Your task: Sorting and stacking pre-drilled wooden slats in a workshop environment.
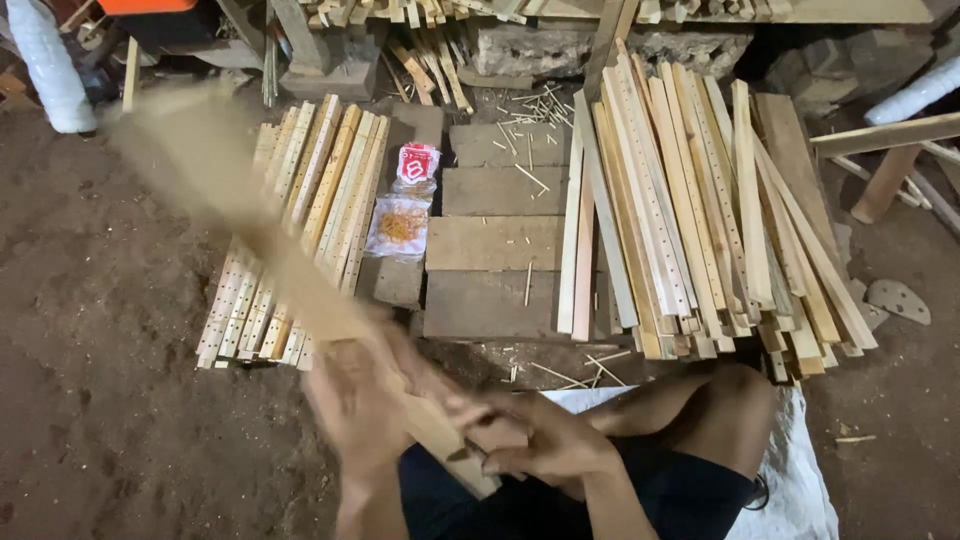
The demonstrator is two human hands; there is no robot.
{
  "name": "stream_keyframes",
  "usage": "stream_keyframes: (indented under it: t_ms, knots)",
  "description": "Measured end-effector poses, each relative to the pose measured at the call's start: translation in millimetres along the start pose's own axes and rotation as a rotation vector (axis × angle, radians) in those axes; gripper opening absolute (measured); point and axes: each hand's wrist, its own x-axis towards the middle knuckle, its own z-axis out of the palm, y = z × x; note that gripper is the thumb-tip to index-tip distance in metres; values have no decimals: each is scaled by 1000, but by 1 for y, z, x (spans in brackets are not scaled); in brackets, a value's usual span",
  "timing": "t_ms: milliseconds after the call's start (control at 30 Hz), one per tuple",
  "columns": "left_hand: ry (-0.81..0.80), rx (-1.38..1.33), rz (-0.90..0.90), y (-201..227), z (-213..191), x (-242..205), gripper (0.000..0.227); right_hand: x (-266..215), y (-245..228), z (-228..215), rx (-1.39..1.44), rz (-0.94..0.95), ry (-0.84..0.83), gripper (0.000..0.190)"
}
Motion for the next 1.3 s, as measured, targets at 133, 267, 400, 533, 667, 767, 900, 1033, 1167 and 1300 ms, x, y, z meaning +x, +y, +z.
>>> stream_keyframes:
  t_ms: [133, 267, 400, 533, 667, 767, 900, 1033, 1167, 1300]
  knots:
    - [87, -530, 120, 12, -38, 15, 37, -26, 45, -2, 236, 68, 213, 45]
    - [645, -345, 111, 10, -60, 14, 50, -35, 40, -43, -91, 306, 334, 44]
    - [954, -312, -144, 7, -61, 4, 59, -37, 47, -54, 592, -47, 667, 35]
    - [927, -332, -363, -17, -59, -45, 51, -9, 27, -56, 782, -374, 907, 51]
    - [661, -417, -680, -38, -49, -97, 56, 12, -10, -53, 488, -511, 953, 39]
    - [219, -431, -850, -39, -47, -127, 73, 27, -36, -33, 271, -530, 869, 33]
    - [-36, 417, -137, 18, -28, -96, 28, 34, -72, 0, -20, -361, 854, 29]
    - [-369, 891, -15, 27, -3, -51, 88, 35, -82, 30, 6, -188, 855, 29]
    - [-403, 918, -18, 15, -4, -40, 50, 50, -86, 37, -102, -134, 950, 27]
    - [-386, 881, -219, -13, -17, -55, 59, 66, -77, 42, 50, -12, 944, 24]
